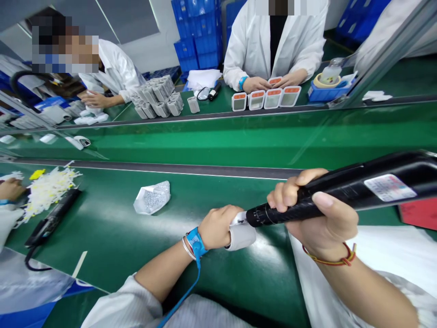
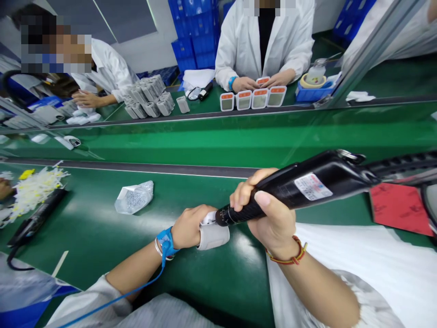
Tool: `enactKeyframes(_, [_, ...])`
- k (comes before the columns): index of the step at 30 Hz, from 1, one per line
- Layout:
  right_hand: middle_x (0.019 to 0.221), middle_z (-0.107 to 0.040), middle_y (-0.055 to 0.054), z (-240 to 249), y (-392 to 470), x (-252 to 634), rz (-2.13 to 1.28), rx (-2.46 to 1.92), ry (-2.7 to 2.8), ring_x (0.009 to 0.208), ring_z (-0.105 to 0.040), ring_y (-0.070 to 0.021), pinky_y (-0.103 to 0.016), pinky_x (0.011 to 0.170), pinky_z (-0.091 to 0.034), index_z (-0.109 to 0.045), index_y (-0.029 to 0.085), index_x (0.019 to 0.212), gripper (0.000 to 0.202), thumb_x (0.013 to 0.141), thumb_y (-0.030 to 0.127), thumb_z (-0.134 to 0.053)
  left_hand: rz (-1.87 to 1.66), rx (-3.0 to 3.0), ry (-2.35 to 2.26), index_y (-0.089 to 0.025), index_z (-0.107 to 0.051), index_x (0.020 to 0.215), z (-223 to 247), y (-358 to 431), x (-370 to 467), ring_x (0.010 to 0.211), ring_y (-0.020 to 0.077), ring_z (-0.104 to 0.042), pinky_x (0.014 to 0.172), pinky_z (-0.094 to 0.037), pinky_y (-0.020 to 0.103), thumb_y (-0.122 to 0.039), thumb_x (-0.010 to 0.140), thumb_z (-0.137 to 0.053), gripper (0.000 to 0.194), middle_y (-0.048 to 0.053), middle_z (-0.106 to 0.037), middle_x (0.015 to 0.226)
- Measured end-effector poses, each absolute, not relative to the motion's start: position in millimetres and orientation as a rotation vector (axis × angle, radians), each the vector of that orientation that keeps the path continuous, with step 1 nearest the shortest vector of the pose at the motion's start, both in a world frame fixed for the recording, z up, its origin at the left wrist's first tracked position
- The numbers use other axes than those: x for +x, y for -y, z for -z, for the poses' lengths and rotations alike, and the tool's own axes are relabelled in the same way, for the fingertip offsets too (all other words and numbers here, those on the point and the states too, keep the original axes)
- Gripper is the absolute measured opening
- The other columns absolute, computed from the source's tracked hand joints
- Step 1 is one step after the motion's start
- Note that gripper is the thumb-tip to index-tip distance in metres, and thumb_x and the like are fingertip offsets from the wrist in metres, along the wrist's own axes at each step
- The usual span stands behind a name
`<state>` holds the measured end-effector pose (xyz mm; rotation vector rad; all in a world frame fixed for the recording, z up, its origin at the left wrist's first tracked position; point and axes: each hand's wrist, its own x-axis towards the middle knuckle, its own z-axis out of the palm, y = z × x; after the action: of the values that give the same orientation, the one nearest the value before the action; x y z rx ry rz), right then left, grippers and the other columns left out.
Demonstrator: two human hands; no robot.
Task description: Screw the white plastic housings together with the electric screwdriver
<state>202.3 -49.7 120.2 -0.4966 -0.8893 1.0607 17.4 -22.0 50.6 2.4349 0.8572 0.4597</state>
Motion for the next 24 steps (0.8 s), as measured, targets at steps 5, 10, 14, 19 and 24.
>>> enactKeyframes(5, [0.053, -0.051, 0.002, -117.3, 46.8, 200.6, -1.063, -0.534, 0.818, 0.045, -0.045, -0.0127, -0.028, 0.048, -0.04, -0.054, 0.022, 0.079, 0.013, 0.072, 0.031, -0.059, -0.419, 2.417, -0.905, -0.02, -0.054, 0.104, -50.2, 22.4, 17.5, 0.081, 0.0168, -0.062, 0.07, -0.047, 0.026, -0.035, 0.078, -0.055, 0.03, 0.003, -0.064, 0.091])
enactKeyframes(10, [0.053, -0.048, 0.0, -118.6, 36.7, 212.2, -1.121, -0.56, 0.712, 0.047, -0.045, -0.0137, -0.03, 0.044, -0.042, -0.06, 0.022, 0.078, 0.015, 0.067, 0.033, -0.058, -0.377, 2.371, -1.01, -0.022, -0.054, 0.106, -51.8, 24.1, 16.8, 0.087, 0.0173, -0.063, 0.075, -0.047, 0.025, -0.038, 0.075, -0.058, 0.035, 0.002, -0.065, 0.098])
enactKeyframes(14, [0.054, -0.045, -0.003, -99.7, 15.3, 237.6, -1.114, -0.641, 0.476, 0.047, -0.045, -0.0143, -0.033, 0.04, -0.045, -0.061, 0.022, 0.068, 0.016, 0.074, 0.034, -0.052, -0.437, 2.201, -1.265, -0.023, -0.055, 0.103, -48.0, 9.6, -1.6, 0.083, 0.0175, -0.062, 0.073, -0.046, 0.026, -0.039, 0.072, -0.061, 0.035, -0.001, -0.065, 0.089])
enactKeyframes(19, [0.049, -0.039, -0.002, -37.9, -19.8, 260.8, -1.09, -0.604, 0.666, 0.036, -0.039, -0.0161, -0.036, 0.027, -0.036, -0.054, 0.027, 0.061, 0.025, 0.075, 0.047, -0.052, -0.693, 1.574, -1.324, -0.015, -0.059, 0.074, -35.2, -30.3, -32.6, 0.068, 0.0138, -0.057, 0.066, -0.045, 0.025, -0.024, 0.06, -0.07, 0.019, -0.003, -0.059, 0.066])
enactKeyframes(24, [0.059, -0.043, -0.002, -19.2, -31.6, 258.2, -1.284, -1.011, 0.178, 0.046, -0.05, -0.0172, -0.04, 0.041, -0.053, -0.044, 0.024, 0.059, 0.013, 0.066, 0.028, -0.054, -0.806, 1.243, -1.202, -0.009, -0.062, 0.081, -30.2, -94.1, -16.0, 0.044, 0.0103, -0.05, 0.047, -0.046, 0.025, -0.034, 0.074, -0.059, 0.027, 0.0, -0.055, 0.054])
